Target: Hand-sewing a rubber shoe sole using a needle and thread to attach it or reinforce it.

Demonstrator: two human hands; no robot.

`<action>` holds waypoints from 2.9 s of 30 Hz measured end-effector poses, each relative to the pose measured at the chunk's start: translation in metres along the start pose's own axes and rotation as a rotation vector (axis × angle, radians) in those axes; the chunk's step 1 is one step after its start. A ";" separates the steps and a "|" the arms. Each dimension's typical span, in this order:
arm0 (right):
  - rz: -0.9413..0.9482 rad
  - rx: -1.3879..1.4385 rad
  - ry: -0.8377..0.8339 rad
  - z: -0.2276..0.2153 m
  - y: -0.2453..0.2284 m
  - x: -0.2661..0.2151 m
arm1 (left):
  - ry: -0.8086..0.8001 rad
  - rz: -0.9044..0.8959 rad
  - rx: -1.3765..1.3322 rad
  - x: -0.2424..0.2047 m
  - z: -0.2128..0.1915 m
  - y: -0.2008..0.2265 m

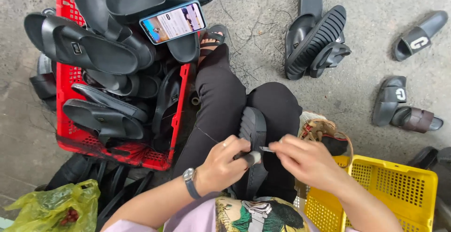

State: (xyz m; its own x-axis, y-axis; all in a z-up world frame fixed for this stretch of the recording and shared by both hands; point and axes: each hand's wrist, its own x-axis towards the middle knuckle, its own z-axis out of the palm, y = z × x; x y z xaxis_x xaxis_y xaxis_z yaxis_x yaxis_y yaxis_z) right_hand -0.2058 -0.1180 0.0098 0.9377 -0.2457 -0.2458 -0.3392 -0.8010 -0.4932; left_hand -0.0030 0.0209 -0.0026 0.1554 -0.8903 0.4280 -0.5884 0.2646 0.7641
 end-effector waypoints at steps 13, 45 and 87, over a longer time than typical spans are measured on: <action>0.003 0.366 0.061 -0.004 -0.006 0.020 | -0.453 -0.539 -0.035 0.015 -0.031 -0.011; 0.036 0.257 0.218 -0.014 0.004 0.036 | -0.255 -1.055 -0.222 0.042 -0.072 -0.094; -0.215 0.078 0.463 0.005 0.004 0.050 | -0.048 -0.902 -0.809 0.006 -0.005 -0.034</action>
State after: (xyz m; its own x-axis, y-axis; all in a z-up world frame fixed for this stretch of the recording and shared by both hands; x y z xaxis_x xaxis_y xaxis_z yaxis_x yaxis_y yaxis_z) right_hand -0.1606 -0.1308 -0.0088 0.9159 -0.3105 0.2543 -0.1236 -0.8210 -0.5574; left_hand 0.0220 0.0087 -0.0232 0.2145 -0.8822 -0.4191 0.3845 -0.3182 0.8666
